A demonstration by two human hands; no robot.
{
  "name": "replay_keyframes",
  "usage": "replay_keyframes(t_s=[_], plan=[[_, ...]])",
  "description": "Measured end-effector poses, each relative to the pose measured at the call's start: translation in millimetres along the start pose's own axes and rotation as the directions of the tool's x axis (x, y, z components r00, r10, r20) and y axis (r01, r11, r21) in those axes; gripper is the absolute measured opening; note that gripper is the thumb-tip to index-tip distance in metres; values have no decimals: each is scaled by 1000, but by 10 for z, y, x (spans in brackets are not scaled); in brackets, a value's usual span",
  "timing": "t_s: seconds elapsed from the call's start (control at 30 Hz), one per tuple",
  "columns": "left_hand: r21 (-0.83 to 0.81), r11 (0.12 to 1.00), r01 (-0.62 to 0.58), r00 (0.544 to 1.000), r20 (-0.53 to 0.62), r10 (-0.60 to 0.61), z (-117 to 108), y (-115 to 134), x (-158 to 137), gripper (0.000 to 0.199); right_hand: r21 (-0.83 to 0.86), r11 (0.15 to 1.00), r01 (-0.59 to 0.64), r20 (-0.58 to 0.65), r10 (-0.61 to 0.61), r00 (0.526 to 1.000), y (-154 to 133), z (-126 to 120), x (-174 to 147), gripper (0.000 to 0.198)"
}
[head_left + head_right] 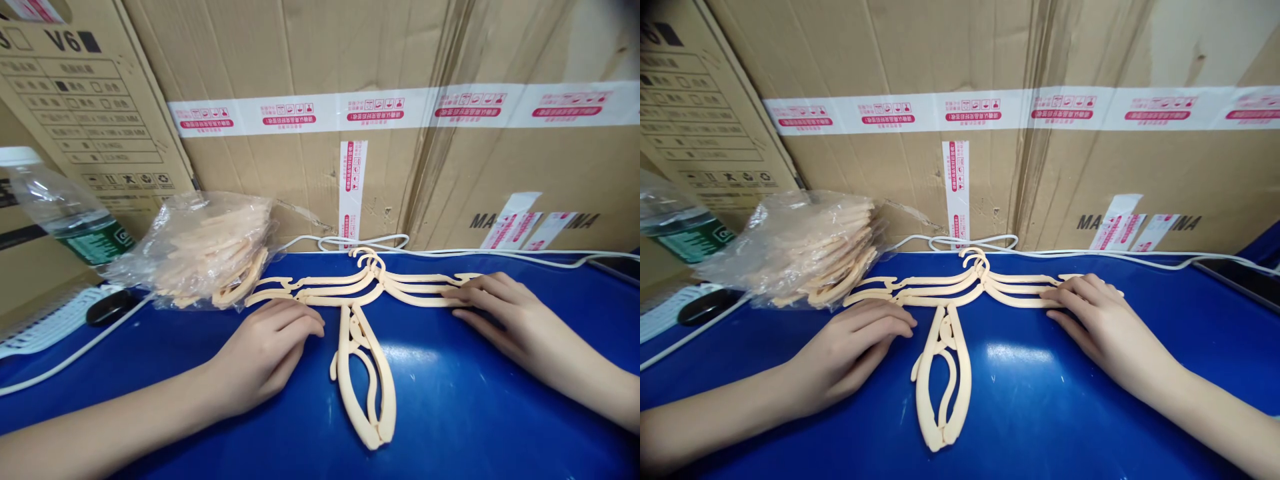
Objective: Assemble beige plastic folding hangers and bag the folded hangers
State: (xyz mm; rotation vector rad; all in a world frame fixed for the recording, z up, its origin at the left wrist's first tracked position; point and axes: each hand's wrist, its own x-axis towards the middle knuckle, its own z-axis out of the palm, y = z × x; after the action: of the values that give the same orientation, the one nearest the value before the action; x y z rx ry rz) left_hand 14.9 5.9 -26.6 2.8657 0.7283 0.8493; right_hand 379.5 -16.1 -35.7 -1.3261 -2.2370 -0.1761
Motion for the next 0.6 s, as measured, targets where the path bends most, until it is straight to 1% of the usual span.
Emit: replay_keyframes(t_s=[0.1, 0.17, 0.23, 0.33, 0.43, 0.53, 0.6], plan=[[-40, 999, 29, 1000, 7, -29, 2, 16, 7, 26, 12, 1000, 7, 66, -7, 998, 3, 9, -1, 24], [-88, 993, 76, 997, 12, -75, -5, 39, 17, 26, 33, 999, -18, 70, 15, 997, 2, 14, -2, 23], [-139, 979, 147, 989, 12, -147, -17, 69, 31, 25, 64, 997, -47, 81, 41, 996, -12, 11, 0, 21], [-231, 935, 270, 962, 18, -273, -34, 116, 50, 25, 113, 989, -98, 79, 89, 993, -53, -17, 11, 22], [-401, 844, 356, 929, 49, -368, -31, 147, 62, 29, 151, 971, -186, 14, 186, 982, -92, -61, 24, 26], [-572, 709, 413, 895, 111, -432, -17, 139, 72, 37, 168, 955, -246, -97, 264, 960, -105, -94, 36, 31], [-648, 610, 457, 863, 157, -480, -15, 109, 80, 42, 157, 952, -264, -151, 287, 946, -106, -106, 42, 34]])
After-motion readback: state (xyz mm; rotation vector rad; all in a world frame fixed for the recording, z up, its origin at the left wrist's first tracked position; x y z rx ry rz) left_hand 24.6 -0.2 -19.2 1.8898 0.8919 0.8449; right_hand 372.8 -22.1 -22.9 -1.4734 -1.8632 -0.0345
